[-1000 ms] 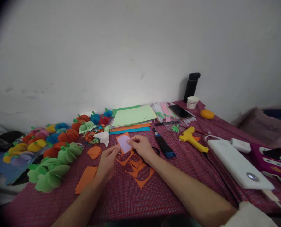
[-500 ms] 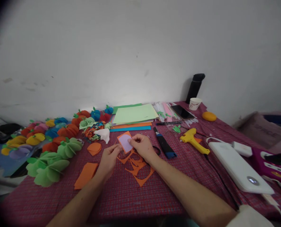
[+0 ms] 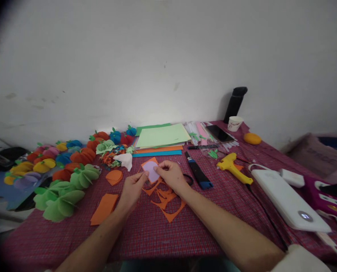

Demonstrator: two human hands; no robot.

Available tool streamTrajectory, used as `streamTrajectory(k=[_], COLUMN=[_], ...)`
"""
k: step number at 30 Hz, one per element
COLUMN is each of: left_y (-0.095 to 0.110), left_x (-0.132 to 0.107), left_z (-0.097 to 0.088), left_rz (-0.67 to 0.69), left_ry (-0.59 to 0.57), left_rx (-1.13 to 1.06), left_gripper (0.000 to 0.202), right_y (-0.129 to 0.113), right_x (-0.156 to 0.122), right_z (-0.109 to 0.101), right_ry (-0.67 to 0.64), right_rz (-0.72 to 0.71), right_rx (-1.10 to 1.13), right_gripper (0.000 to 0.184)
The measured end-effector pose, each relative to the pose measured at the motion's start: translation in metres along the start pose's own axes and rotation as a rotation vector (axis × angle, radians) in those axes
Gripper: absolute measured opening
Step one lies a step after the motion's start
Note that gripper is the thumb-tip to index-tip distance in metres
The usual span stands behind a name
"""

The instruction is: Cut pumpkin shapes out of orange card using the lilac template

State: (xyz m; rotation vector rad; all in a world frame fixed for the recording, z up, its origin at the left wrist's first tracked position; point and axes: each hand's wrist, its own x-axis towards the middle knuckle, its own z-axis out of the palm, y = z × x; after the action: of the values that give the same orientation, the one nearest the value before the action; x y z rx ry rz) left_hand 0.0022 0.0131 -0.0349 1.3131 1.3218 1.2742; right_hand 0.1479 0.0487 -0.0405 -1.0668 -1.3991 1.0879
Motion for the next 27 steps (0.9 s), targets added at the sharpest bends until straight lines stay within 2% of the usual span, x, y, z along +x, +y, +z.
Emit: streamTrajectory(k=[19,27], left_y=[-0.0012,-0.0017], left_x=[0.0005,0.0005], left_z=[0.0014,-0.0007], left_rz=[-0.009,0.028], left_ry=[0.032,0.016], left_rx=[-0.012,0.038], left_gripper=[0.033,0.032], right_y=[0.0014,0.0034], right_x=[0.0000,0.0011], right_z=[0.0007,-0.0002], right_ry=[0.006,-0.009], right_rz=[0.022,0.010], right_rx=[-0.018,-0.048], right_gripper=[0.020,0.021])
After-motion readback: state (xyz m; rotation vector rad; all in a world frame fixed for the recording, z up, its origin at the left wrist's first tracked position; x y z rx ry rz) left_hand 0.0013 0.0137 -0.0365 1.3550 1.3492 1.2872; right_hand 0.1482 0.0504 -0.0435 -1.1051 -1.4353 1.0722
